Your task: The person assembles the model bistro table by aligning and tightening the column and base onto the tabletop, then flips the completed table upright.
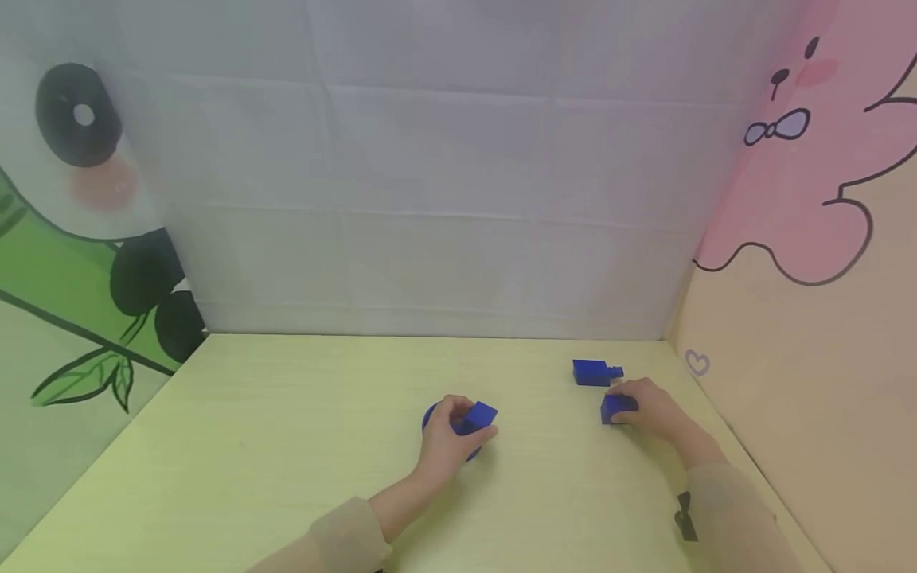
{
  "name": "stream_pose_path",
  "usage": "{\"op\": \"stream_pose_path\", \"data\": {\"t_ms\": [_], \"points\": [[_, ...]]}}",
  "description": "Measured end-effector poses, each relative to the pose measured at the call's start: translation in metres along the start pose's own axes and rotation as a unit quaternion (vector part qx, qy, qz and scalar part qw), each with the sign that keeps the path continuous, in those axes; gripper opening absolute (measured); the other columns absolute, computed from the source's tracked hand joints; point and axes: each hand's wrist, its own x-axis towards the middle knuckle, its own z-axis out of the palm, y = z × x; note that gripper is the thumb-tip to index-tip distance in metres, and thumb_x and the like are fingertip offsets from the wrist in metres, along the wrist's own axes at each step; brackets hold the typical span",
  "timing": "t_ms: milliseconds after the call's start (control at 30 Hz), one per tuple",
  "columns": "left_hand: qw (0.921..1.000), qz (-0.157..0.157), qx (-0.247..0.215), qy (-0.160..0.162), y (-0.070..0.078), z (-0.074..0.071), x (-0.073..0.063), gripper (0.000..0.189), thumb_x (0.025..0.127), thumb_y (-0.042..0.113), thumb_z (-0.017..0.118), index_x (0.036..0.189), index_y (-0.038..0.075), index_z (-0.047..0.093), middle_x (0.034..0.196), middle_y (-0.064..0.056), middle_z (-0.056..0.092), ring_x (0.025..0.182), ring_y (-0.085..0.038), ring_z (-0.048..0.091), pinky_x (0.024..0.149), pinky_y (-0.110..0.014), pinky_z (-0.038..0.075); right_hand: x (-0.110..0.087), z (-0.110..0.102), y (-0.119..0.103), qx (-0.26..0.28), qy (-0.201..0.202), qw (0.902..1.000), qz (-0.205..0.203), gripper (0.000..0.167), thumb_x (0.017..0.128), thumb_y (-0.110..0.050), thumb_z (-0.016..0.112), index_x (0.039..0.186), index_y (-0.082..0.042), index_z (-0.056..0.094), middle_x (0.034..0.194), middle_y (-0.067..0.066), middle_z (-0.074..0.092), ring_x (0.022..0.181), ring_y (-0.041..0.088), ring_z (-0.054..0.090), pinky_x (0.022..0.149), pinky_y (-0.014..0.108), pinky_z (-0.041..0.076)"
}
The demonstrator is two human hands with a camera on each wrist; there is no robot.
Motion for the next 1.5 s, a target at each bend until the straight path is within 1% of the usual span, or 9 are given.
{"op": "stream_pose_path", "data": {"t_ms": [200, 433, 733, 933, 1067, 1167, 1333, 1400, 1500], "points": [[0.9999, -0.008, 0.001, -0.013, 0.001, -0.004, 0.0, 0.044, 0.073, 0.03, 0.082, 0.105, 0.015, 0.055, 0.104, 0.0, 0.057, 0.095, -0.016, 0.05, 0.084, -0.033, 0.044, 0.004, -0.003, -0.007, 0.015, 0.037, 0.9992, -0.008, 0.036, 0.079, -0.015, 0.075, 0.11, 0.002, 0.065, 0.11, 0.024, 0.064, 0.103, 0.044, 0.055, 0.089, 0.059, 0.041], [0.9989, -0.01, 0.0, -0.045, -0.003, -0.013, 0.003, 0.041, 0.075, 0.027, 0.08, 0.107, 0.016, 0.057, 0.107, 0.001, 0.058, 0.098, -0.017, 0.052, 0.086, -0.035, 0.047, 0.011, -0.012, -0.027, 0.058, 0.057, 0.9965, 0.019, 0.04, 0.084, -0.019, 0.072, 0.117, 0.0, 0.062, 0.115, 0.027, 0.061, 0.105, 0.044, 0.056, 0.087, 0.057, 0.046], [0.9939, 0.004, -0.003, -0.11, -0.014, -0.027, 0.011, 0.04, 0.075, 0.029, 0.08, 0.108, 0.019, 0.06, 0.105, 0.0, 0.058, 0.097, -0.018, 0.05, 0.081, -0.034, 0.049, 0.021, -0.025, -0.057, 0.085, 0.094, 0.9905, 0.053, 0.046, 0.086, -0.025, 0.07, 0.122, 0.001, 0.057, 0.12, 0.026, 0.058, 0.105, 0.043, 0.056, 0.086, 0.057, 0.046], [0.9855, 0.035, 0.019, -0.165, -0.017, -0.039, 0.017, 0.038, 0.078, 0.03, 0.078, 0.109, 0.017, 0.061, 0.107, 0.0, 0.06, 0.1, -0.02, 0.051, 0.081, -0.035, 0.049, 0.028, -0.033, -0.083, 0.119, 0.124, 0.9823, 0.075, 0.05, 0.088, -0.031, 0.066, 0.128, -0.003, 0.053, 0.118, 0.022, 0.058, 0.106, 0.04, 0.055, 0.087, 0.054, 0.048], [0.9767, 0.052, 0.038, -0.205, -0.018, -0.047, 0.023, 0.039, 0.079, 0.032, 0.076, 0.112, 0.018, 0.061, 0.11, 0.001, 0.061, 0.103, -0.019, 0.053, 0.083, -0.034, 0.049, 0.033, -0.034, -0.102, 0.158, 0.169, 0.97, 0.074, 0.049, 0.088, -0.029, 0.067, 0.127, -0.003, 0.053, 0.114, 0.021, 0.061, 0.104, 0.037, 0.058, 0.088, 0.053, 0.048], [0.9698, 0.056, 0.05, -0.232, -0.02, -0.053, 0.029, 0.039, 0.08, 0.033, 0.076, 0.114, 0.021, 0.061, 0.113, 0.002, 0.061, 0.105, -0.017, 0.053, 0.085, -0.034, 0.048, 0.035, -0.035, -0.117, 0.208, 0.188, 0.9565, 0.081, 0.05, 0.088, -0.03, 0.067, 0.128, -0.003, 0.053, 0.115, 0.021, 0.062, 0.101, 0.035, 0.06, 0.085, 0.05, 0.05], [0.9599, 0.068, 0.051, -0.267, -0.021, -0.062, 0.037, 0.039, 0.08, 0.03, 0.076, 0.115, 0.021, 0.062, 0.113, 0.002, 0.061, 0.104, -0.018, 0.055, 0.082, -0.03, 0.048, 0.037, -0.033, -0.141, 0.299, 0.19, 0.9279, 0.115, 0.053, 0.087, -0.035, 0.067, 0.129, -0.007, 0.051, 0.116, 0.016, 0.06, 0.094, 0.022, 0.062, 0.079, 0.038, 0.055], [0.9563, 0.082, 0.052, -0.276, -0.022, -0.065, 0.04, 0.038, 0.08, 0.029, 0.076, 0.115, 0.02, 0.062, 0.112, 0.001, 0.062, 0.103, -0.018, 0.056, 0.078, -0.027, 0.048, 0.037, -0.032, -0.149, 0.325, 0.192, 0.9177, 0.123, 0.052, 0.087, -0.035, 0.067, 0.129, -0.008, 0.051, 0.114, 0.013, 0.058, 0.09, 0.015, 0.061, 0.078, 0.031, 0.054], [0.9513, 0.105, 0.053, -0.285, -0.022, -0.07, 0.044, 0.037, 0.081, 0.026, 0.075, 0.115, 0.017, 0.061, 0.11, 0.0, 0.062, 0.102, -0.019, 0.056, 0.076, -0.025, 0.048, 0.039, -0.028, -0.159, 0.36, 0.197, 0.9037, 0.122, 0.049, 0.087, -0.032, 0.068, 0.127, -0.007, 0.052, 0.109, 0.008, 0.058, 0.087, 0.011, 0.061, 0.076, 0.023, 0.052]]}}
